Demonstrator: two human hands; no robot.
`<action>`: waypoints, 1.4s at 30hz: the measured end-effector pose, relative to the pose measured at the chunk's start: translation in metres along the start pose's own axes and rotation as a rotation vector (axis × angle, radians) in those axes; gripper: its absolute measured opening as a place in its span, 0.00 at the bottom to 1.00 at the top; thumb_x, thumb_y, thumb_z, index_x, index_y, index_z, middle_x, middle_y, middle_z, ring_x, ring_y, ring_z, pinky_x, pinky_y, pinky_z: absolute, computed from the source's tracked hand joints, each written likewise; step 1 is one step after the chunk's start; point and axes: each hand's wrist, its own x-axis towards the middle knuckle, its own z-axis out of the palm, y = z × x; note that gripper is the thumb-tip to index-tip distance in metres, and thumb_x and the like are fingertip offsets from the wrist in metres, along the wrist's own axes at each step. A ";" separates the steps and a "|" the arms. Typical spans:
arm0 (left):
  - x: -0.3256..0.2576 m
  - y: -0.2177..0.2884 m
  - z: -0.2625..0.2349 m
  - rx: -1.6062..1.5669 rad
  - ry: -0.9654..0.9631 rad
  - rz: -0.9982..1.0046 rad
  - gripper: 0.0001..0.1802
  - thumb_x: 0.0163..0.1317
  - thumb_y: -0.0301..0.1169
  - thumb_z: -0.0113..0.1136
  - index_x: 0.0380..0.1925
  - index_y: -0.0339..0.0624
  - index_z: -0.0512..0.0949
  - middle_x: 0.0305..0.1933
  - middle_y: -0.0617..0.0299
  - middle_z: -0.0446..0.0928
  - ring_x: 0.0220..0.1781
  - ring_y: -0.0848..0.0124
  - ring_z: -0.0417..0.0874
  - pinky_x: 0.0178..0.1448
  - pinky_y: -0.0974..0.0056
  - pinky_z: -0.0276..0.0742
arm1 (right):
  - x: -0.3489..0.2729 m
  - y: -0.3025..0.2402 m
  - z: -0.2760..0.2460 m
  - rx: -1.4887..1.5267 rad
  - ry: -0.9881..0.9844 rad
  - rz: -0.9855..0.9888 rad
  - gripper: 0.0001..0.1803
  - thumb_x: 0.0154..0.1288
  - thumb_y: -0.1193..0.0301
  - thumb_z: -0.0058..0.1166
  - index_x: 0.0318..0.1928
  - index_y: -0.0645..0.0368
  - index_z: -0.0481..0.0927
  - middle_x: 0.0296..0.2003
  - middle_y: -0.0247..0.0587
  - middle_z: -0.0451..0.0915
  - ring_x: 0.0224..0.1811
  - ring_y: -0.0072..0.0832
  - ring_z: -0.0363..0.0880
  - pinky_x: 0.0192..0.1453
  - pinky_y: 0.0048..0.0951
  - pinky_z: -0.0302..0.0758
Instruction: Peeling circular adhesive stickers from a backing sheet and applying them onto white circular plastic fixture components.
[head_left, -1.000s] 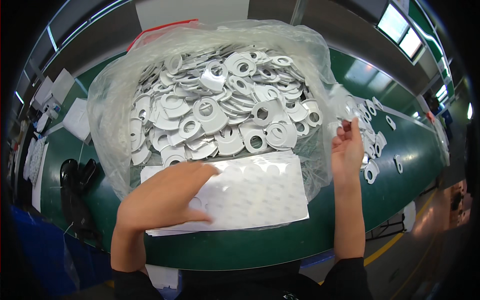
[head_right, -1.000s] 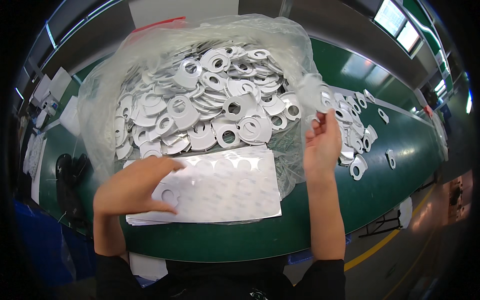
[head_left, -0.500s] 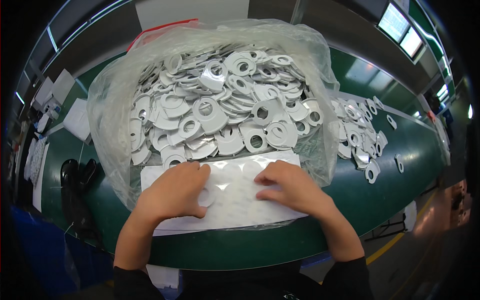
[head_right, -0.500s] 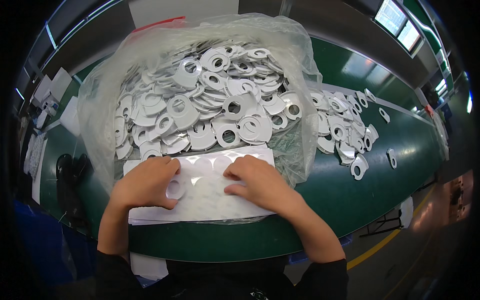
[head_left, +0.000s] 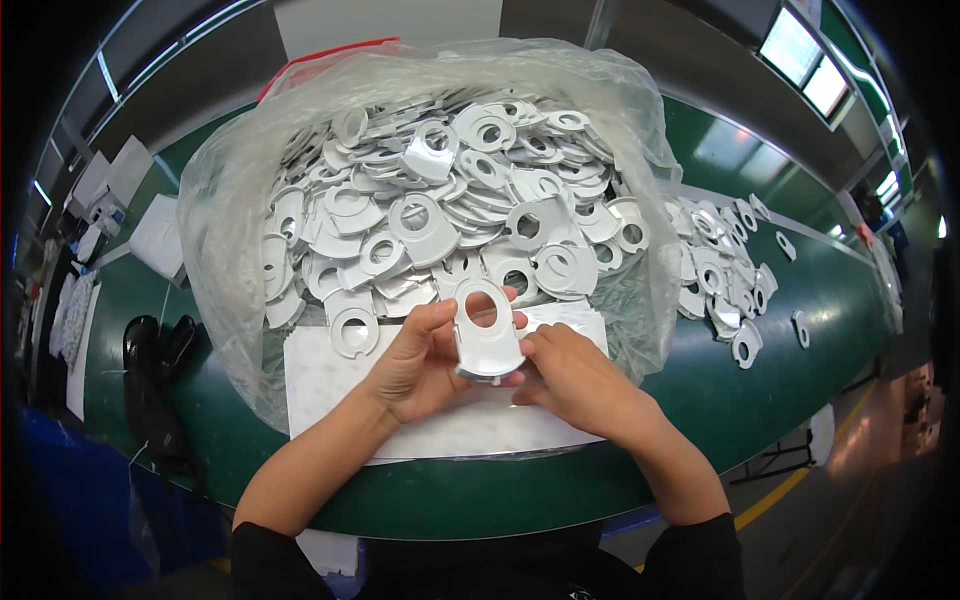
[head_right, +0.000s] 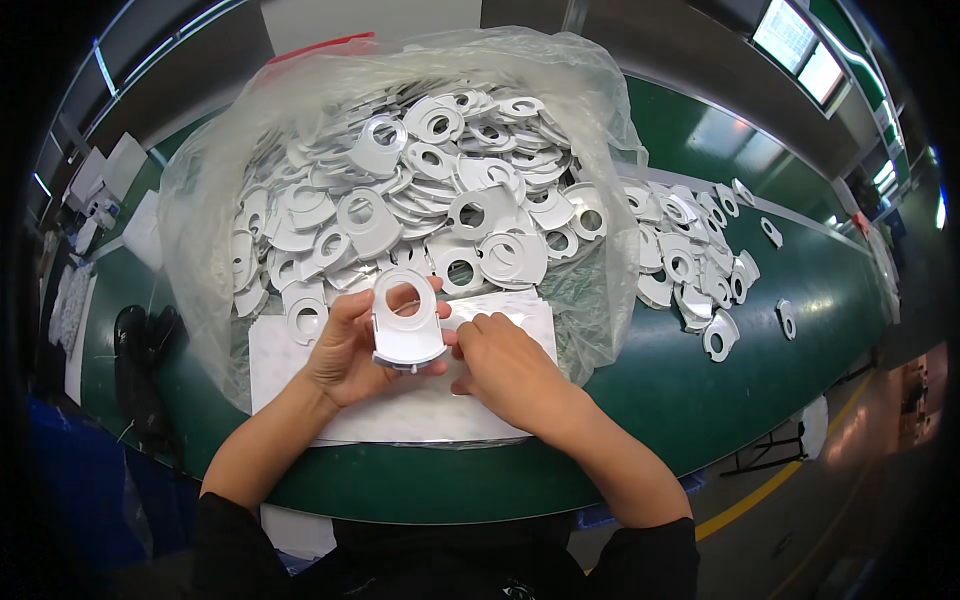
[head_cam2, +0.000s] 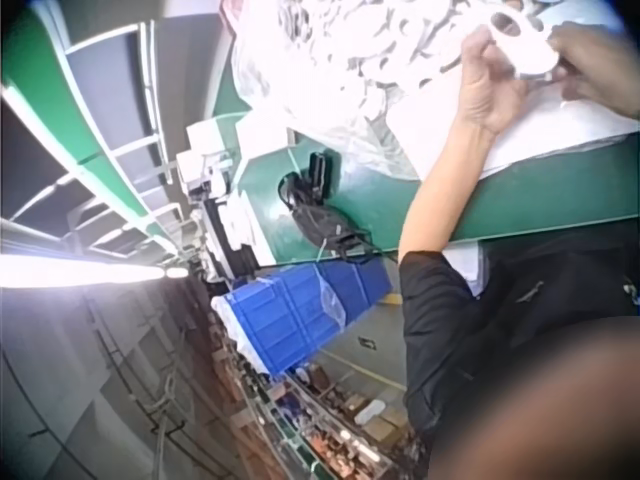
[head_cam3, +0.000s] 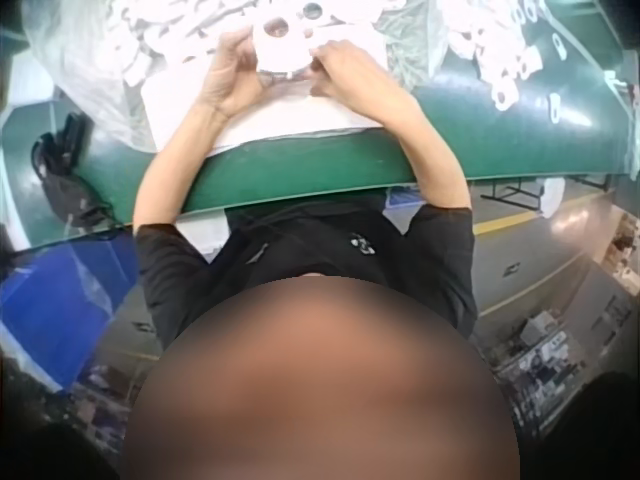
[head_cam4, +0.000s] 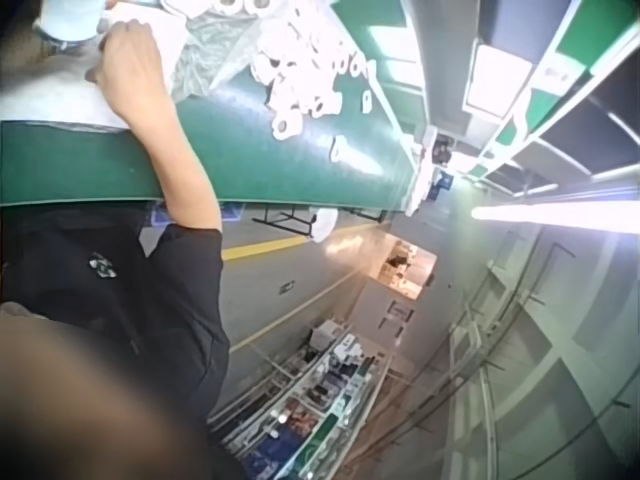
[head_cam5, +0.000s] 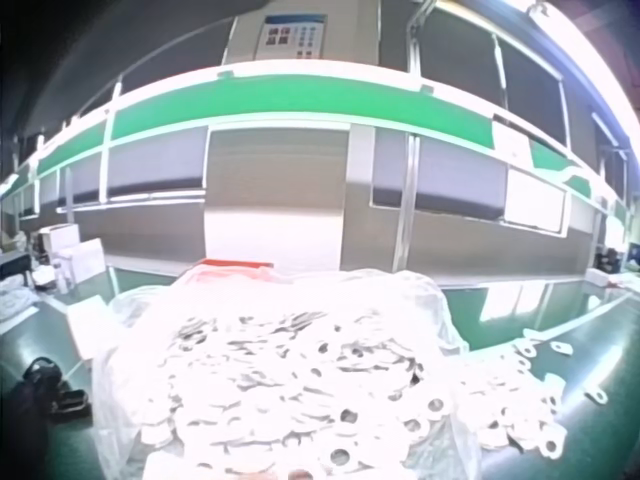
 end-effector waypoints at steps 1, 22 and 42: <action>0.000 -0.002 -0.001 -0.042 -0.034 0.013 0.33 0.64 0.52 0.45 0.62 0.41 0.61 0.58 0.52 0.70 0.57 0.61 0.73 0.57 0.55 0.72 | 0.000 -0.001 -0.001 0.000 0.001 -0.002 0.16 0.46 0.72 0.65 0.33 0.65 0.73 0.35 0.48 0.74 0.41 0.43 0.71 0.46 0.40 0.70; 0.013 -0.028 -0.012 -0.034 0.112 0.125 0.34 0.71 0.54 0.21 0.59 0.38 0.62 0.54 0.48 0.71 0.49 0.60 0.76 0.44 0.63 0.71 | -0.016 -0.016 -0.051 0.712 -0.146 -0.235 0.04 0.59 0.74 0.56 0.30 0.59 0.76 0.28 0.32 0.75 0.32 0.21 0.75 0.35 0.21 0.69; 0.012 -0.034 -0.007 0.070 0.124 0.118 0.37 0.69 0.58 0.18 0.49 0.39 0.69 0.43 0.51 0.74 0.42 0.65 0.77 0.40 0.65 0.69 | 0.020 -0.001 0.013 1.198 0.277 0.118 0.06 0.68 0.73 0.47 0.38 0.64 0.68 0.31 0.36 0.68 0.23 0.16 0.68 0.23 0.22 0.79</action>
